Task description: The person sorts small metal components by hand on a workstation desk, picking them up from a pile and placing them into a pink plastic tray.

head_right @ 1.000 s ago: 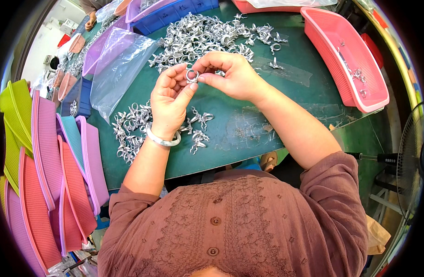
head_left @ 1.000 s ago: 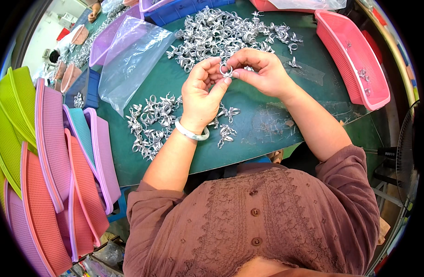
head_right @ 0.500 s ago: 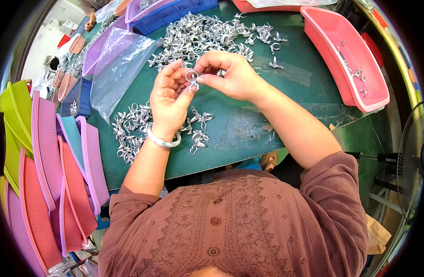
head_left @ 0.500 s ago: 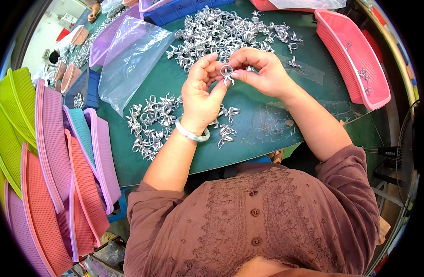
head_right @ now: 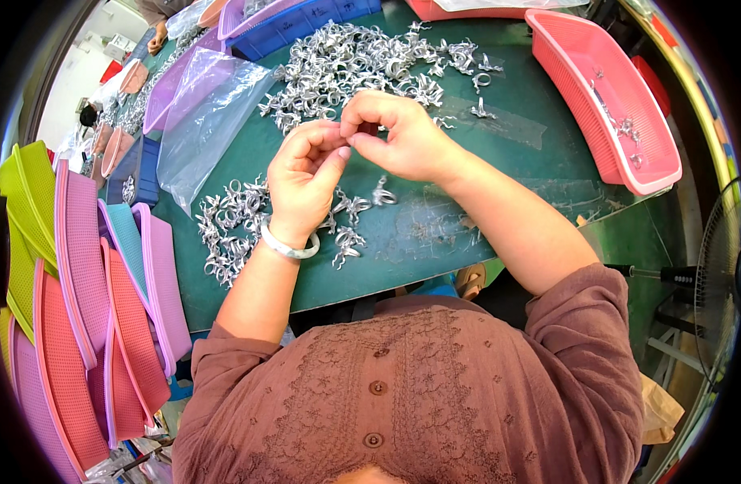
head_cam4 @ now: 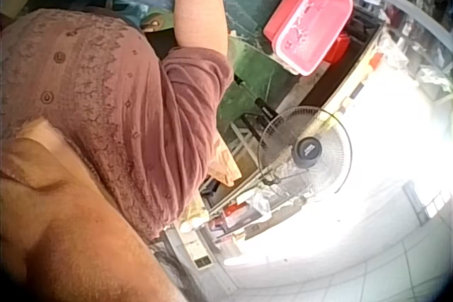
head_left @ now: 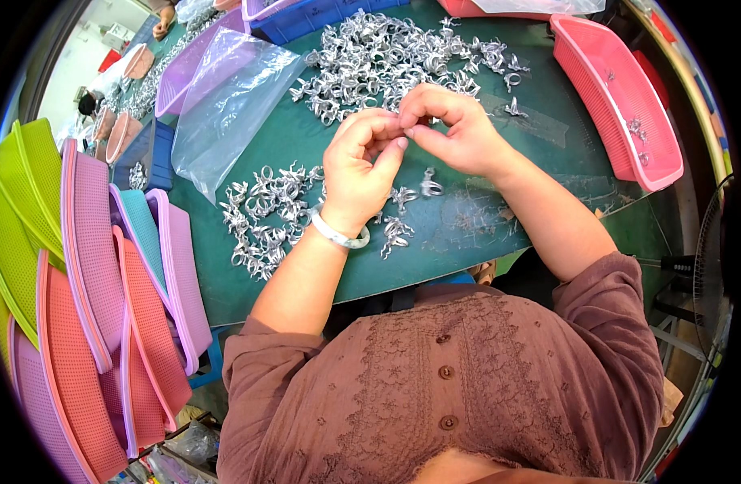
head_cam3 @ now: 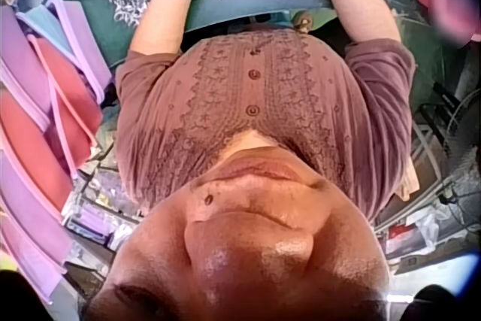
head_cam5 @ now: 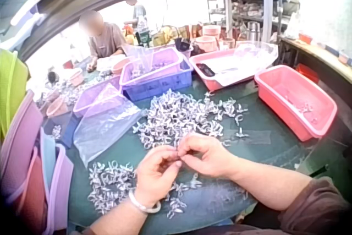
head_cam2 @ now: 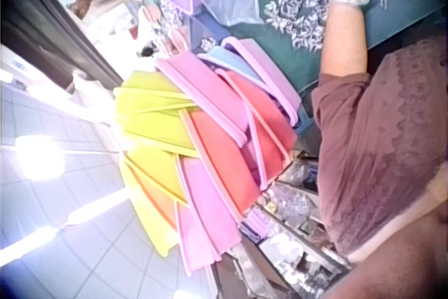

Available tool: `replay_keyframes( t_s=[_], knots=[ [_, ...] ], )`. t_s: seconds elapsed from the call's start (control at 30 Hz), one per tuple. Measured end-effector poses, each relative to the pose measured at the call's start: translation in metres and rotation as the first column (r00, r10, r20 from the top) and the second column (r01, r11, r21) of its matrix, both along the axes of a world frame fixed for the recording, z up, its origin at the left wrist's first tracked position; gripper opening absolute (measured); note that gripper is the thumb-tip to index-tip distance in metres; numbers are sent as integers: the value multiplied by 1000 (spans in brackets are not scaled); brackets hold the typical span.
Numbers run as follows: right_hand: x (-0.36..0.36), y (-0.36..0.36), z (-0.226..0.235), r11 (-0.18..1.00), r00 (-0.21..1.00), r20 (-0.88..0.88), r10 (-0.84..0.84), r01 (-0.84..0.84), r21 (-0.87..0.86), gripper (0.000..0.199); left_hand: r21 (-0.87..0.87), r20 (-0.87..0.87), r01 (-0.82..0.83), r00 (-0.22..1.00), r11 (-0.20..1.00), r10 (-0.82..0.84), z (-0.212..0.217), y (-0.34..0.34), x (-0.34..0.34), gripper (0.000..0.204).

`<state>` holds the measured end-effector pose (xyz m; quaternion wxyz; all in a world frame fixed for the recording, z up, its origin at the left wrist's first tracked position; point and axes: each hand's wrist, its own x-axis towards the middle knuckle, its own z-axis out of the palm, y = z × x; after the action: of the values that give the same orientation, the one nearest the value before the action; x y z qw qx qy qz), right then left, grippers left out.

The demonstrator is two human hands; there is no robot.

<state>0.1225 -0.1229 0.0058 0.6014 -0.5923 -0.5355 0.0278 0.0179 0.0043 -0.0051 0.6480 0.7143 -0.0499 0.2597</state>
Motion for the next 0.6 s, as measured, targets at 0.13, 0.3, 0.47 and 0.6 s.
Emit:
replay_keyframes(
  t_s=[0.13, 0.3, 0.47, 0.6],
  knots=[
    [-4, 2, -7, 983, 996, -22, -83, 78, -168, 10, 67, -110, -123, 985, 990, 130, -6, 3, 2, 13],
    [10, -4, -5, 976, 979, -125, -163, 142, -163, 10, 587, -10, -15, 1000, 809, 26, 13, -1, -4, 18],
    [15, -1, -11, 975, 962, -180, -204, 183, -128, 13, 838, -249, 274, 962, 471, -116, 22, -26, -17, 53],
    [15, -3, -9, 968, 965, -150, -214, 190, -163, 11, 864, -237, 260, 966, 431, -107, 29, -37, -12, 49]
  ],
)
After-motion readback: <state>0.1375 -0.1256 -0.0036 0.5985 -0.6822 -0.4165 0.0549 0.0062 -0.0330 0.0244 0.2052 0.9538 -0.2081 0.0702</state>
